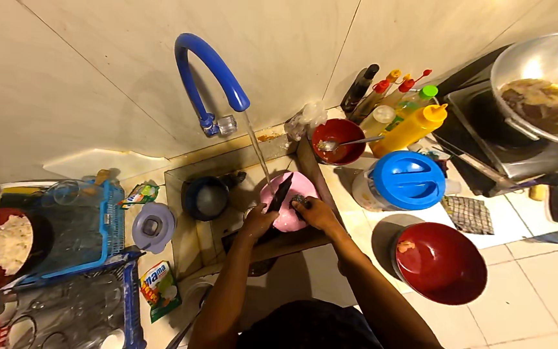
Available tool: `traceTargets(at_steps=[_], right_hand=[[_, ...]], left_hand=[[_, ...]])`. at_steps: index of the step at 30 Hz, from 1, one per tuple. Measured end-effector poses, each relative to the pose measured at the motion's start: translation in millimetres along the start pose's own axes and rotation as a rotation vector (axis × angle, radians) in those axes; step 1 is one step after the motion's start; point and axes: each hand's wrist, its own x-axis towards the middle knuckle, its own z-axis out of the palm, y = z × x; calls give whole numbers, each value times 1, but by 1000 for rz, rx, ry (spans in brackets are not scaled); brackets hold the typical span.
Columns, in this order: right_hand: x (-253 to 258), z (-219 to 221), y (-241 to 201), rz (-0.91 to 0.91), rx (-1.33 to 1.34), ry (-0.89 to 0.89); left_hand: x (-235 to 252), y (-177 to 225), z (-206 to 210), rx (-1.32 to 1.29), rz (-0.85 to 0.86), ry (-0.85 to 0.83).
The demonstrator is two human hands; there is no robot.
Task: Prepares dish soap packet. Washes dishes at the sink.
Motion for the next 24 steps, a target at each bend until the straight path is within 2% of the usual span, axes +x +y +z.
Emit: traceTargets(at_steps=[4, 6, 8, 13, 18, 22, 24], right_hand=[[1, -2, -1, -15, 13, 27], [1, -5, -1, -21, 12, 45], [1, -8, 4, -33, 30, 76], [-6, -17, 6, -19, 87, 93], [-1, -12, 12, -25, 65, 81], [-2, -9, 5, -25, 42, 50], [-3, -7, 3, -28, 41, 40]], left_hand=[[13, 21, 17, -897, -169, -116], [23, 26, 30, -1206, -126, -127], [31, 28, 42, -1389, -68, -99], [27, 27, 52, -1601, -92, -66], [17, 6, 45, -1745, -59, -111], [13, -11, 38, -1738, -25, -153], [8, -16, 34, -1625, -29, -162]])
